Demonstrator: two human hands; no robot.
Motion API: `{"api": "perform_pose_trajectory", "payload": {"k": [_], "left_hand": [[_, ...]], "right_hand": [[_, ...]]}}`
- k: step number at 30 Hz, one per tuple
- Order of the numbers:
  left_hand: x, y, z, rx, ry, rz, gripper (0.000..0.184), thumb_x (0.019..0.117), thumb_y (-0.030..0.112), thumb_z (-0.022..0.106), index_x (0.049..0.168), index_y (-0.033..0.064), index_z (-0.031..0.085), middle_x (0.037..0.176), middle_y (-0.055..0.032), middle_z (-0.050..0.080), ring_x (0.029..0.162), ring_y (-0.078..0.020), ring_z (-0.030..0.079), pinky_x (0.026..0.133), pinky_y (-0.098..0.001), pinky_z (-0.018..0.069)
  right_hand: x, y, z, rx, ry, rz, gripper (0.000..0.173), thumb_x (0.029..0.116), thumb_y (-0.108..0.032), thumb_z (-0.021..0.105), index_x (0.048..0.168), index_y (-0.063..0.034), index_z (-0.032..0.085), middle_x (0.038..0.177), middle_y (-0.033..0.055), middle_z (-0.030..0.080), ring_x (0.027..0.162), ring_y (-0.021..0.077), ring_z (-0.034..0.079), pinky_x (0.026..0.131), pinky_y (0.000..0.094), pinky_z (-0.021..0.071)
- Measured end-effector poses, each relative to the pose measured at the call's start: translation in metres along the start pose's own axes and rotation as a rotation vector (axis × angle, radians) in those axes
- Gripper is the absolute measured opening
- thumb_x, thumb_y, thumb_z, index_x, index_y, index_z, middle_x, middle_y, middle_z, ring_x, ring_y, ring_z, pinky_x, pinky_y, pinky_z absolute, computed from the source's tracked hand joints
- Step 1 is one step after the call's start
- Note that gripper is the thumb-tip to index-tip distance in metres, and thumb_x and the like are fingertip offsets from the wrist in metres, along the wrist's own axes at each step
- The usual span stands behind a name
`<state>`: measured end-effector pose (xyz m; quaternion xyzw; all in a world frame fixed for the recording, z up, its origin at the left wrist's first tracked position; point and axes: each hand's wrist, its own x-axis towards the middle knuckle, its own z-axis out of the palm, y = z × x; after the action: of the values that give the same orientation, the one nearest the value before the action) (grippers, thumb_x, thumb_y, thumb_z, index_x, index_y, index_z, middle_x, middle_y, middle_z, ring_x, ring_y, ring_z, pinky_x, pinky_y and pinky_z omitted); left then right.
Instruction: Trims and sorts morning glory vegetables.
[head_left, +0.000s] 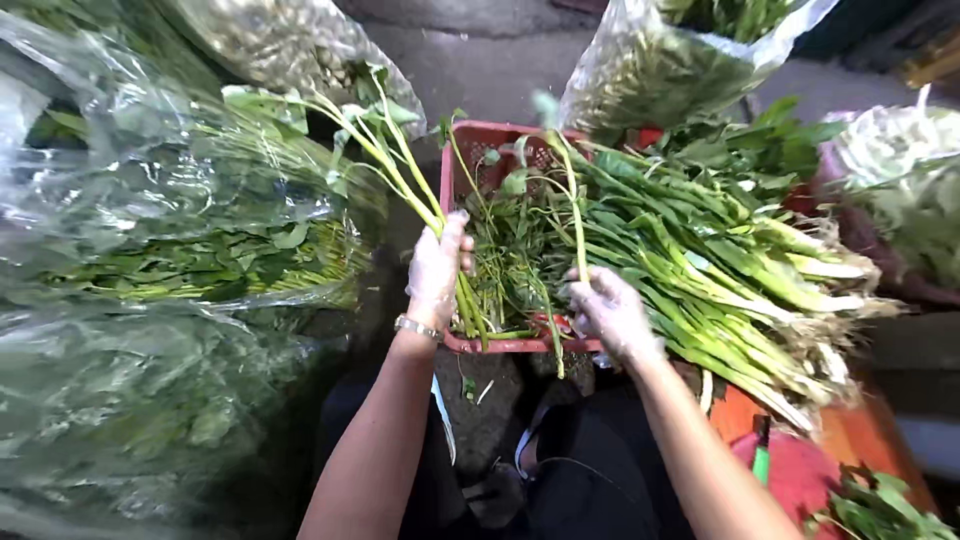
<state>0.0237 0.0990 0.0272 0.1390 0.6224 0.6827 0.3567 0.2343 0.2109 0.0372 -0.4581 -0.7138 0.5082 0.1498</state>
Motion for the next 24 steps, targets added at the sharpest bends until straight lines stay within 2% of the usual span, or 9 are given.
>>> {"api": "perform_pose_trajectory", "payload": {"k": [2, 4, 6, 8, 15, 18, 20, 22, 24], "left_hand": [[0.001, -0.003, 0.007, -0.034, 0.001, 0.003, 0.031, 0.1073, 0.036, 0.053, 0.130, 0.0151, 0.059, 0.080, 0.0017, 0.057, 0.055, -0.0078, 0.051, 0.051, -0.0232, 0.0483], [-0.001, 0.001, 0.015, -0.011, -0.005, 0.017, 0.030, 0.1074, 0.030, 0.053, 0.128, 0.0090, 0.060, 0.080, -0.0012, 0.061, 0.055, -0.0091, 0.053, 0.053, -0.0245, 0.0496], [-0.005, 0.004, 0.021, 0.056, 0.023, 0.008, 0.028, 0.1072, 0.028, 0.054, 0.124, 0.0066, 0.061, 0.083, -0.0017, 0.066, 0.056, -0.0077, 0.055, 0.055, -0.0234, 0.0488], [-0.006, 0.005, 0.021, 0.077, 0.075, -0.008, 0.029, 0.1079, 0.026, 0.053, 0.127, 0.0057, 0.061, 0.086, -0.0031, 0.065, 0.057, -0.0084, 0.053, 0.055, -0.0234, 0.0475], [0.004, 0.008, 0.010, -0.055, 0.272, 0.020, 0.028, 0.1085, 0.026, 0.052, 0.127, 0.0075, 0.059, 0.079, -0.0027, 0.055, 0.052, -0.0090, 0.049, 0.050, -0.0223, 0.0464], [0.002, 0.009, 0.012, -0.052, 0.261, 0.046, 0.029, 0.1090, 0.026, 0.050, 0.127, 0.0058, 0.060, 0.076, -0.0019, 0.054, 0.052, -0.0088, 0.049, 0.050, -0.0225, 0.0468], [0.000, 0.009, 0.016, -0.060, 0.195, 0.021, 0.029, 0.1098, 0.025, 0.048, 0.127, 0.0031, 0.057, 0.076, -0.0022, 0.057, 0.051, -0.0076, 0.050, 0.050, -0.0215, 0.0467], [0.000, 0.006, 0.021, -0.064, 0.090, -0.041, 0.030, 0.1106, 0.025, 0.046, 0.129, 0.0027, 0.055, 0.080, -0.0028, 0.060, 0.055, -0.0080, 0.052, 0.051, -0.0217, 0.0466], [-0.004, 0.003, 0.027, -0.053, -0.004, -0.075, 0.032, 0.1113, 0.025, 0.043, 0.131, 0.0028, 0.055, 0.083, -0.0035, 0.060, 0.059, -0.0096, 0.054, 0.054, -0.0232, 0.0484]], "right_hand": [[-0.004, 0.004, 0.021, -0.039, 0.074, -0.103, 0.031, 0.1020, -0.020, 0.061, 0.130, -0.0076, 0.062, 0.093, 0.0075, 0.070, 0.069, 0.0140, 0.065, 0.064, 0.0350, 0.0576], [-0.006, -0.004, 0.037, -0.235, 0.119, -0.210, 0.035, 0.1026, -0.022, 0.059, 0.132, -0.0028, 0.063, 0.106, 0.0155, 0.072, 0.090, 0.0244, 0.070, 0.083, 0.0442, 0.0575], [-0.004, -0.022, 0.042, -0.517, -0.067, -0.084, 0.043, 0.1086, -0.026, 0.048, 0.144, -0.0023, 0.056, 0.131, 0.0234, 0.065, 0.123, 0.0376, 0.063, 0.107, 0.0556, 0.0464], [0.009, -0.025, 0.038, -0.683, -0.196, 0.072, 0.044, 0.1105, -0.027, 0.041, 0.148, -0.0080, 0.052, 0.139, 0.0228, 0.061, 0.132, 0.0396, 0.056, 0.111, 0.0585, 0.0419], [0.015, -0.007, 0.014, -0.462, 0.046, -0.028, 0.038, 0.1097, -0.019, 0.045, 0.143, -0.0052, 0.056, 0.122, 0.0247, 0.068, 0.116, 0.0400, 0.066, 0.104, 0.0569, 0.0480], [0.012, -0.001, 0.019, -0.227, 0.074, -0.052, 0.037, 0.1092, -0.021, 0.043, 0.139, -0.0056, 0.057, 0.102, 0.0125, 0.070, 0.086, 0.0225, 0.068, 0.082, 0.0429, 0.0555], [0.007, -0.007, 0.030, -0.035, 0.053, -0.065, 0.035, 0.1100, -0.018, 0.041, 0.139, -0.0040, 0.056, 0.087, 0.0041, 0.064, 0.065, 0.0102, 0.057, 0.060, 0.0292, 0.0504], [0.004, -0.014, 0.042, 0.075, -0.011, -0.083, 0.037, 0.1107, -0.018, 0.039, 0.140, -0.0041, 0.056, 0.097, 0.0039, 0.065, 0.067, 0.0070, 0.057, 0.059, 0.0252, 0.0501], [0.002, -0.020, 0.047, -0.015, -0.040, -0.148, 0.038, 0.1093, -0.020, 0.042, 0.140, -0.0080, 0.061, 0.126, 0.0095, 0.065, 0.097, 0.0127, 0.064, 0.083, 0.0313, 0.0530]]}}
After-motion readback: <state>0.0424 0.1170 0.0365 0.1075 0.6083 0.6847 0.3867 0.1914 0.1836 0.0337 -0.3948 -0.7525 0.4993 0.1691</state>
